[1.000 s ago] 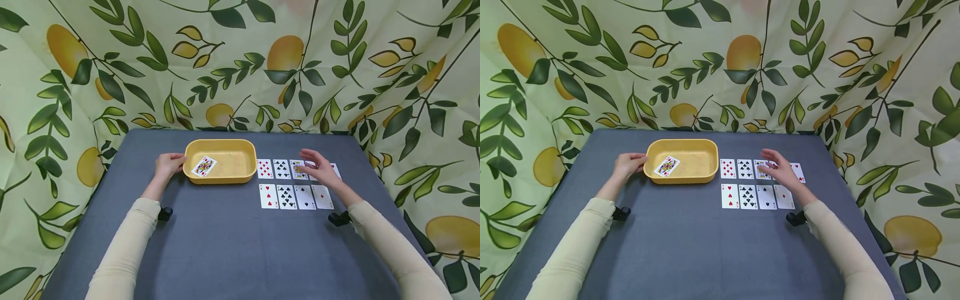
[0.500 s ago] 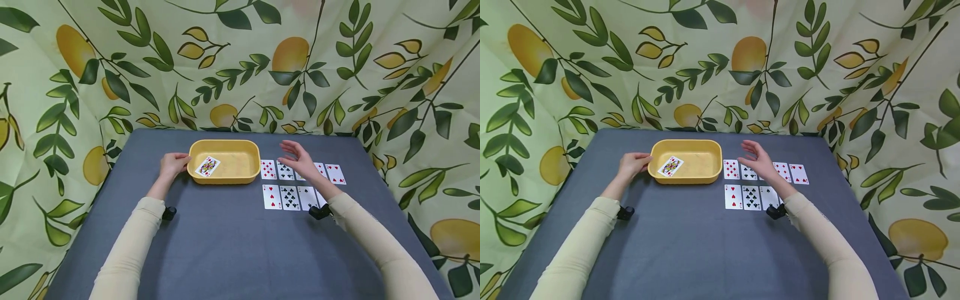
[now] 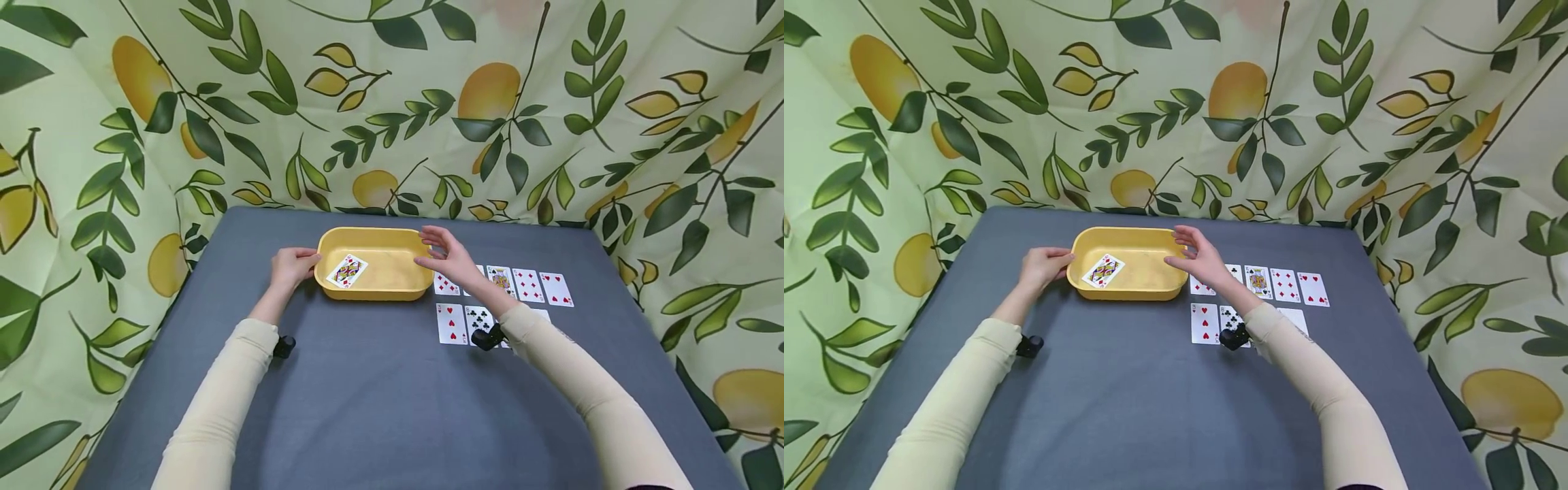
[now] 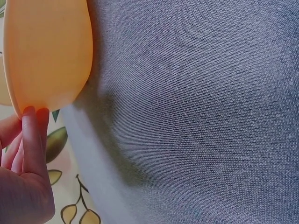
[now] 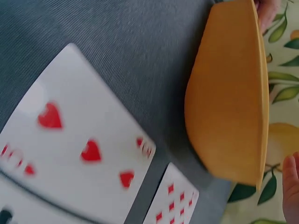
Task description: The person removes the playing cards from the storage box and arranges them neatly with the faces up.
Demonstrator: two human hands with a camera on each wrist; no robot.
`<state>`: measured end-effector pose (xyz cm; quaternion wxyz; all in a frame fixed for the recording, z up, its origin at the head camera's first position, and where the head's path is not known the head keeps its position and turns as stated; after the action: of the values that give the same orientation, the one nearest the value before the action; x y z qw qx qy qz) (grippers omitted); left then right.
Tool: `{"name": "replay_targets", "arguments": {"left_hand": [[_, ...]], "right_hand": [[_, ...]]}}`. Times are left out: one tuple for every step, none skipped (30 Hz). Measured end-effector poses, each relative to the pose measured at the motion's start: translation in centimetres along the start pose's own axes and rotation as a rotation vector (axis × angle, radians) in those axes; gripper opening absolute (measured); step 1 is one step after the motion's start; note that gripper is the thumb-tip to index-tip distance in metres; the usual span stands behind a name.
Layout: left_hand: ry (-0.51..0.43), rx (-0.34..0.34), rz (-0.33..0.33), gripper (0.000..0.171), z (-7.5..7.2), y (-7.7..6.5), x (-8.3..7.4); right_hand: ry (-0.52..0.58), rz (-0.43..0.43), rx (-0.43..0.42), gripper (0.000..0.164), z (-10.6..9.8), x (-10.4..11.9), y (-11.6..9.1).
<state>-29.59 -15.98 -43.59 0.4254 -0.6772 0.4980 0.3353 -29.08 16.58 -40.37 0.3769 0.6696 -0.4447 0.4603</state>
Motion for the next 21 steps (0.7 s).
{"name": "replay_targets", "arguments": {"left_hand": [[-0.004,0.002,0.001,0.032,0.0,0.0,0.0],[-0.006,0.003,0.002,0.032,0.0,0.0,0.0],[-0.008,0.005,0.004,0.032,0.1,0.0,0.0],[-0.013,0.004,0.002,0.031,0.1,0.0,0.1],[-0.016,0.004,0.001,0.031,0.1,0.0,0.1],[-0.019,0.004,0.001,0.032,0.1,0.1,0.1],[-0.022,0.004,0.000,0.032,0.1,0.1,0.1],[-0.021,0.003,0.000,0.032,0.1,0.1,0.1],[-0.026,0.002,0.000,0.031,0.1,0.2,0.2],[-0.029,0.002,0.000,0.032,0.1,0.2,0.2],[-0.027,0.001,0.000,0.032,0.0,0.2,0.2],[-0.023,-0.003,0.000,0.032,0.0,0.3,0.2],[-0.022,-0.004,-0.001,0.031,0.0,0.3,0.2],[-0.019,-0.006,-0.001,0.031,0.0,0.3,0.2],[-0.020,-0.007,-0.002,0.031,0.0,0.3,0.2],[-0.020,-0.008,-0.003,0.031,0.0,0.3,0.2],[-0.024,-0.008,-0.004,0.030,0.0,0.3,0.2],[-0.030,-0.007,-0.003,0.030,0.0,0.2,0.2],[-0.037,-0.003,-0.002,0.030,0.1,0.2,0.2],[-0.035,-0.003,-0.001,0.030,0.1,0.2,0.1],[-0.043,-0.003,-0.001,0.030,0.1,0.2,0.2]], "right_hand": [[-0.002,0.003,0.008,0.071,0.4,-0.1,0.3],[0.001,0.004,0.014,0.072,0.9,-0.2,0.5],[-0.001,0.009,0.018,0.072,1.3,-0.3,0.8],[0.002,0.014,0.021,0.072,1.7,-0.4,1.0],[0.001,0.021,0.024,0.073,2.1,-0.5,1.3],[0.005,0.027,0.024,0.073,2.5,-0.5,1.5],[0.009,0.030,0.025,0.073,2.9,-0.6,1.7],[0.009,0.035,0.026,0.073,3.2,-0.6,1.9],[0.004,0.039,0.026,0.072,3.6,-0.7,2.1],[0.007,0.038,0.028,0.072,4.0,-0.7,2.3],[0.003,0.039,0.030,0.072,4.4,-0.8,2.5],[0.001,0.038,0.032,0.072,4.8,-0.8,2.6],[-0.004,0.038,0.037,0.073,5.2,-0.9,2.8],[-0.005,0.037,0.042,0.073,5.6,-0.9,2.9],[-0.004,0.036,0.046,0.074,6.0,-1.0,3.1],[-0.007,0.035,0.052,0.074,6.4,-1.1,3.2],[-0.011,0.035,0.058,0.075,6.7,-1.1,3.4],[-0.012,0.034,0.064,0.075,7.1,-1.2,3.5],[-0.019,0.036,0.069,0.075,7.4,-1.3,3.7],[-0.027,0.038,0.075,0.076,7.7,-1.3,3.8],[-0.032,0.038,0.084,0.076,8.1,-1.4,3.9]]}}
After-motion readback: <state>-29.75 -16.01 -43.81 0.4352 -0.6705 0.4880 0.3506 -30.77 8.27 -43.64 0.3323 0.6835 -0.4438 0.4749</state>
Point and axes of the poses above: each hand's wrist, its own y-axis towards the middle knuckle, its own z-axis out of the palm, x = y × z, the point moved 5 cm from there along y, towards the middle knuckle, and after that the axes turned 1 degree about x, right-handed, at the moved point
